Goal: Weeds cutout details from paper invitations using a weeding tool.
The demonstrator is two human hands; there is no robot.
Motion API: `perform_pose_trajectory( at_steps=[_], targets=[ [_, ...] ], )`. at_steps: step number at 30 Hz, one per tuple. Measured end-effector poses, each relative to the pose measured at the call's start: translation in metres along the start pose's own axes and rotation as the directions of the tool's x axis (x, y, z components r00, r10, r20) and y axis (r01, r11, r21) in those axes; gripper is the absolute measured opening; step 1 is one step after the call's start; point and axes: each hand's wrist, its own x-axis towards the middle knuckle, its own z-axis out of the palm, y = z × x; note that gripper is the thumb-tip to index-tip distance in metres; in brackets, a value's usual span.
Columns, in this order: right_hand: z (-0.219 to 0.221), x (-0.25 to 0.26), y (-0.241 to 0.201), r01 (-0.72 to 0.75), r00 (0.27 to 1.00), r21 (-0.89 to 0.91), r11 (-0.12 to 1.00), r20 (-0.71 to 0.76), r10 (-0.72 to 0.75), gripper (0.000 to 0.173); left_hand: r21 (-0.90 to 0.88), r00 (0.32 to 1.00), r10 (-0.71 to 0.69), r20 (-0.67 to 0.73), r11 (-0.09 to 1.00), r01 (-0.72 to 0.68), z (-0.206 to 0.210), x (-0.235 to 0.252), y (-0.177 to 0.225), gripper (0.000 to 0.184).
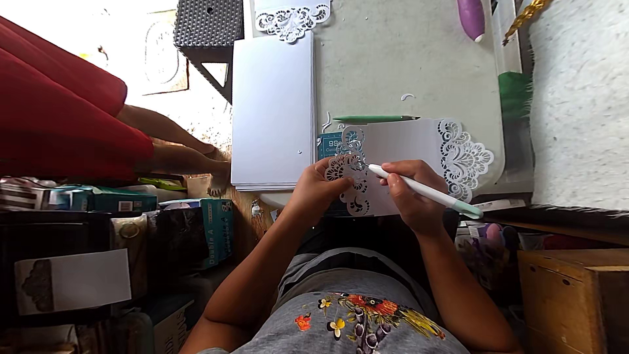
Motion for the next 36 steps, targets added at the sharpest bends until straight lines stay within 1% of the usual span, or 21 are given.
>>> perform_pose_trajectory(
  at_steps=[2, 7, 11, 16, 21, 25, 29, 31, 32, 36],
  targets=[
    [0.001, 0.0, 0.0, 0.005, 1.0, 0.004, 1.0, 0.003, -0.005, 0.018, 0.007, 1.0, -0.003, -0.005, 1.0, 0.003, 0.0, 0.0, 0.0, 0.031],
    [0.002, 0.0, 0.0, 0.015, 1.0, -0.065, 0.998, 0.022, -0.013, 0.019, 0.005, 1.0, -0.004, -0.015, 1.0, 0.004, 0.001, -0.001, 0.0, 0.03],
    [0.0, 0.001, 0.0, 0.011, 1.0, -0.019, 1.0, 0.012, -0.011, 0.018, 0.021, 1.0, -0.003, -0.015, 1.0, 0.003, 0.0, 0.0, 0.001, 0.031],
    [0.003, 0.001, 0.0, 0.019, 1.0, -0.057, 0.998, 0.008, -0.019, 0.019, 0.012, 1.0, -0.002, -0.005, 1.0, 0.002, 0.0, 0.0, 0.0, 0.031],
    [0.001, 0.002, -0.001, 0.013, 1.0, -0.046, 0.999, 0.007, -0.013, 0.019, -0.002, 1.0, 0.001, 0.0, 1.0, -0.001, 0.0, 0.0, 0.001, 0.031],
    [0.001, 0.001, -0.001, 0.004, 1.0, -0.034, 0.999, -0.008, -0.005, 0.019, 0.0, 1.0, -0.004, 0.008, 1.0, 0.004, 0.0, 0.0, 0.002, 0.037],
    [0.0, 0.0, -0.002, -0.011, 0.998, 0.027, 1.0, -0.065, 0.013, 0.017, -0.08, 0.999, -0.029, 0.037, 0.996, 0.032, 0.001, -0.001, 0.003, 0.045],
    [0.0, 0.0, -0.003, -0.02, 0.996, 0.041, 0.999, -0.09, 0.023, 0.017, -0.126, 0.997, -0.064, 0.032, 0.99, 0.067, 0.002, -0.002, 0.006, 0.045],
    [0.0, 0.0, -0.005, -0.025, 0.995, 0.05, 0.998, -0.1, 0.03, 0.017, -0.128, 0.998, -0.059, 0.017, 0.99, 0.061, 0.002, -0.002, 0.006, 0.045],
    [0.002, 0.001, -0.01, -0.033, 0.995, 0.056, 0.998, -0.098, 0.038, 0.016, 0.004, 0.998, 0.034, -0.057, 0.999, -0.034, -0.003, -0.001, 0.006, 0.047]
  ],
)
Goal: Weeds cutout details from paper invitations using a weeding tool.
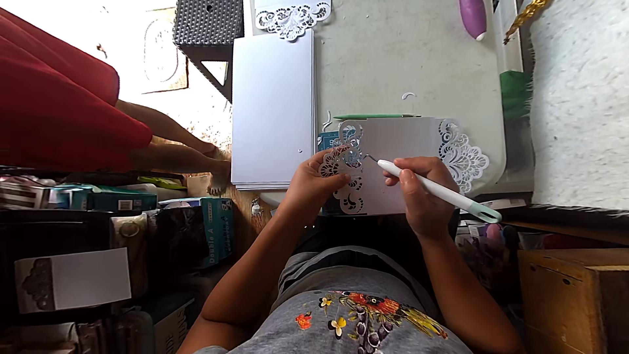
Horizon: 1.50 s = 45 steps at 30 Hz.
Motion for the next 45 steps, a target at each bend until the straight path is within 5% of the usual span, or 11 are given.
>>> perform_pose_trajectory(
  at_steps=[13, 29, 45],
  targets=[
    [-0.001, -0.004, 0.007, 0.022, 0.999, -0.027, 0.999, 0.037, -0.021, 0.016, -0.324, 0.983, -0.105, 0.147, 0.934, 0.149, -0.009, -0.002, -0.005, 0.033],
    [0.003, -0.006, 0.01, 0.051, 0.997, -0.119, 0.992, 0.07, -0.043, 0.019, -0.193, 0.99, -0.116, 0.086, 0.972, 0.13, 0.0, -0.01, -0.007, 0.027],
    [0.0, -0.006, 0.01, 0.055, 0.993, -0.02, 0.998, 0.103, -0.052, 0.016, -0.165, 0.993, -0.1, 0.069, 0.98, 0.11, 0.004, -0.013, -0.01, 0.026]
  ],
)
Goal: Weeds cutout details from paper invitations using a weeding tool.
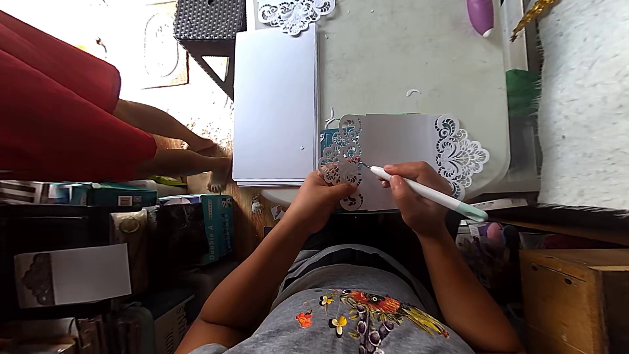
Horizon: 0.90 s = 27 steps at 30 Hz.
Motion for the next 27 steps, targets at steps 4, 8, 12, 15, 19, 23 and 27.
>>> perform_pose_trajectory(
  at_steps=[4, 8, 12, 15, 19, 23, 27],
  targets=[
    [0.0016, 0.0001, -0.0005, -0.008, 1.0, -0.037, 0.999, 0.016, 0.009, 0.017, 0.009, 1.0, -0.01, -0.006, 1.0, 0.01, -0.0002, 0.0002, 0.0002, 0.024],
    [-0.0005, -0.0015, -0.0003, 0.009, 1.0, 0.01, 1.0, -0.017, -0.009, 0.015, 0.01, 1.0, -0.003, -0.004, 1.0, 0.003, 0.0004, 0.0004, 0.0002, 0.023],
    [-0.0018, -0.0039, 0.0004, 0.023, 0.999, 0.031, 0.999, -0.039, -0.022, 0.014, 0.022, 1.0, -0.001, 0.0, 1.0, 0.001, -0.0003, 0.0002, 0.0003, 0.022],
    [-0.002, -0.0039, 0.0005, 0.016, 1.0, 0.033, 0.999, -0.014, -0.016, 0.013, 0.022, 1.0, 0.004, -0.003, 1.0, -0.004, -0.0002, 0.0001, -0.0003, 0.021],
    [-0.0013, -0.0034, 0.0004, -0.003, 1.0, 0.007, 1.0, 0.004, 0.003, 0.012, 0.027, 1.0, 0.0, -0.008, 1.0, 0.0, -0.0001, -0.0002, -0.0008, 0.024],
    [-0.0007, -0.0042, 0.0003, 0.011, 1.0, 0.003, 1.0, -0.019, -0.011, 0.012, 0.054, 0.998, -0.009, 0.06, 0.999, 0.006, -0.0034, -0.0015, 0.0003, 0.025],
    [-0.0019, -0.0038, -0.0003, 0.029, 0.999, 0.008, 1.0, -0.046, -0.029, 0.012, 0.066, 0.998, 0.001, 0.06, 0.998, -0.004, -0.0035, -0.001, -0.0009, 0.022]
  ],
)
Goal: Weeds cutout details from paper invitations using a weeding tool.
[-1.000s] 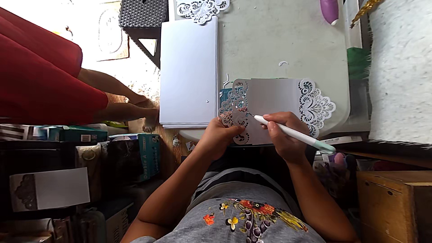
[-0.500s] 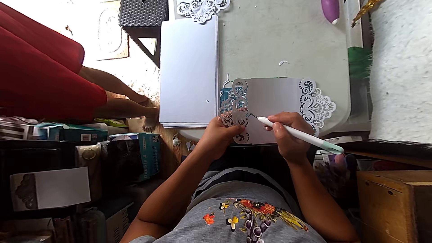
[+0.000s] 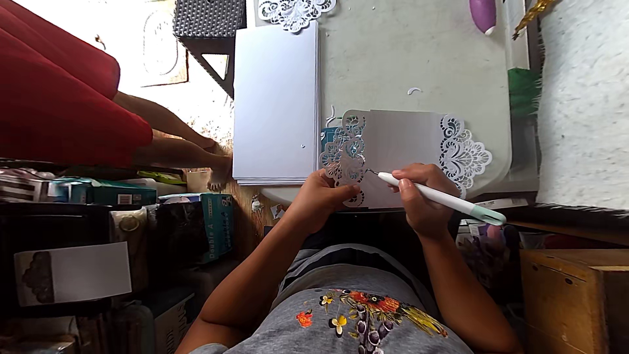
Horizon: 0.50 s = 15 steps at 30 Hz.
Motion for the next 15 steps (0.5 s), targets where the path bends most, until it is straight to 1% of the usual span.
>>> perform_pose_trajectory(
  at_steps=[3, 6, 11, 15],
  targets=[
    [0.002, 0.002, -0.001, -0.016, 1.0, -0.053, 0.998, 0.017, 0.017, 0.012, 0.009, 1.0, 0.011, -0.014, 1.0, -0.011, 0.0, 0.001, -0.001, 0.022],
    [0.004, 0.001, -0.001, -0.014, 0.999, -0.103, 0.995, 0.043, 0.019, 0.014, 0.023, 1.0, 0.017, 0.001, 1.0, -0.017, 0.0, 0.001, 0.002, 0.024],
    [0.003, 0.002, -0.002, -0.006, 1.0, -0.024, 1.0, -0.008, 0.006, 0.014, 0.022, 0.998, 0.004, 0.071, 1.0, -0.006, -0.001, 0.0, 0.01, 0.034],
    [0.003, 0.002, -0.002, -0.027, 1.0, 0.002, 1.0, -0.015, 0.027, 0.014, 0.038, 0.999, -0.004, 0.04, 0.999, 0.002, -0.001, 0.001, 0.009, 0.028]
  ],
)
